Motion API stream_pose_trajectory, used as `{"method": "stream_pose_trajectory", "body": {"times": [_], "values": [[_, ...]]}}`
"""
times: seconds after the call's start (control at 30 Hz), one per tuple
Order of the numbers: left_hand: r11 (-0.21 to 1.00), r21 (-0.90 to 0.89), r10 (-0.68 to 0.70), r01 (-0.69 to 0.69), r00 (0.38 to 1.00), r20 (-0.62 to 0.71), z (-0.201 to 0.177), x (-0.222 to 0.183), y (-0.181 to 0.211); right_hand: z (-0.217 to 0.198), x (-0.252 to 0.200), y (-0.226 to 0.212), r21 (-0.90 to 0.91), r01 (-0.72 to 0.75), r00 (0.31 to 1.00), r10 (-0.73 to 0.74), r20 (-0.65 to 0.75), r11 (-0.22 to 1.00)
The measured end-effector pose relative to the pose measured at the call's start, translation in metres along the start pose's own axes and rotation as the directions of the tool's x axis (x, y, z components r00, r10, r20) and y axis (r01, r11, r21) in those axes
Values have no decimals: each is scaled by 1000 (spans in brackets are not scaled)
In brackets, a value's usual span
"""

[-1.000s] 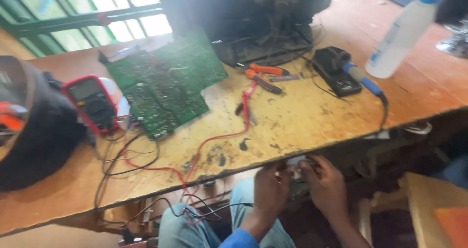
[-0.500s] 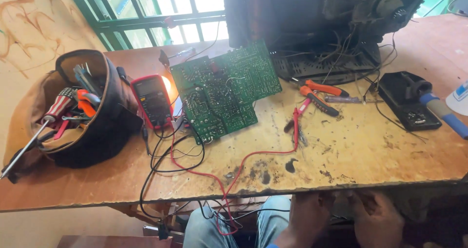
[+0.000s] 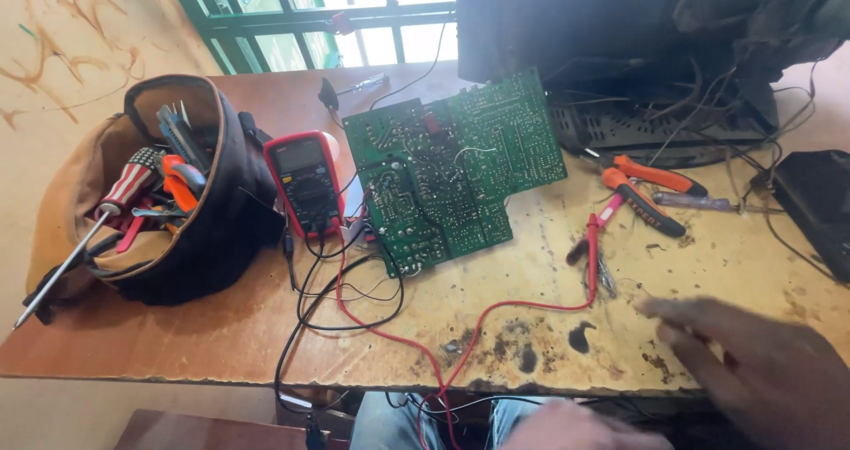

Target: Testing and soldering components on a circuit board using a multimeter and soldering iron at a repair bench.

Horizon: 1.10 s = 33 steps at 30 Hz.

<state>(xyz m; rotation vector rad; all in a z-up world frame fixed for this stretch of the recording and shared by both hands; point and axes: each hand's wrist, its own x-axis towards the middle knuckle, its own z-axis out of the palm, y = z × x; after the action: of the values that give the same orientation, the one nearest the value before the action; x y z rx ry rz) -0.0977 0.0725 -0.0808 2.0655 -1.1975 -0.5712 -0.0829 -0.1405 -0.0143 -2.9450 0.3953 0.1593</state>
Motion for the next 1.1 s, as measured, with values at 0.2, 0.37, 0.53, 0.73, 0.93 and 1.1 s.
{"method": "stream_pose_trajectory", "body": {"times": [0.2, 0.37, 0.53, 0.73, 0.93, 1.1], "values": [[946, 301, 294, -123, 719, -629, -125, -11, -3, -3, 118, -51, -348, 497, 842, -539, -29, 795], [905, 425, 303, -23, 735, -606, -160, 1, -44, -13, 142, -72, -476, 413, 909, -379, 171, 776], [867, 480, 443, -132, 646, -622, -161, 7, -57, 15, 165, -44, -462, 450, 887, -444, 130, 764], [863, 475, 482, -171, 559, -675, -155, 5, -65, 39, 190, -7, -213, 861, 409, -878, -246, 461], [890, 425, 443, -166, 538, -717, -154, 3, -65, 33, 191, -22, -84, 908, 308, -789, -532, 411], [909, 372, 413, -185, 498, -763, -155, 3, -67, 10, 164, -65, -78, 838, 338, -626, -703, 541]]}}
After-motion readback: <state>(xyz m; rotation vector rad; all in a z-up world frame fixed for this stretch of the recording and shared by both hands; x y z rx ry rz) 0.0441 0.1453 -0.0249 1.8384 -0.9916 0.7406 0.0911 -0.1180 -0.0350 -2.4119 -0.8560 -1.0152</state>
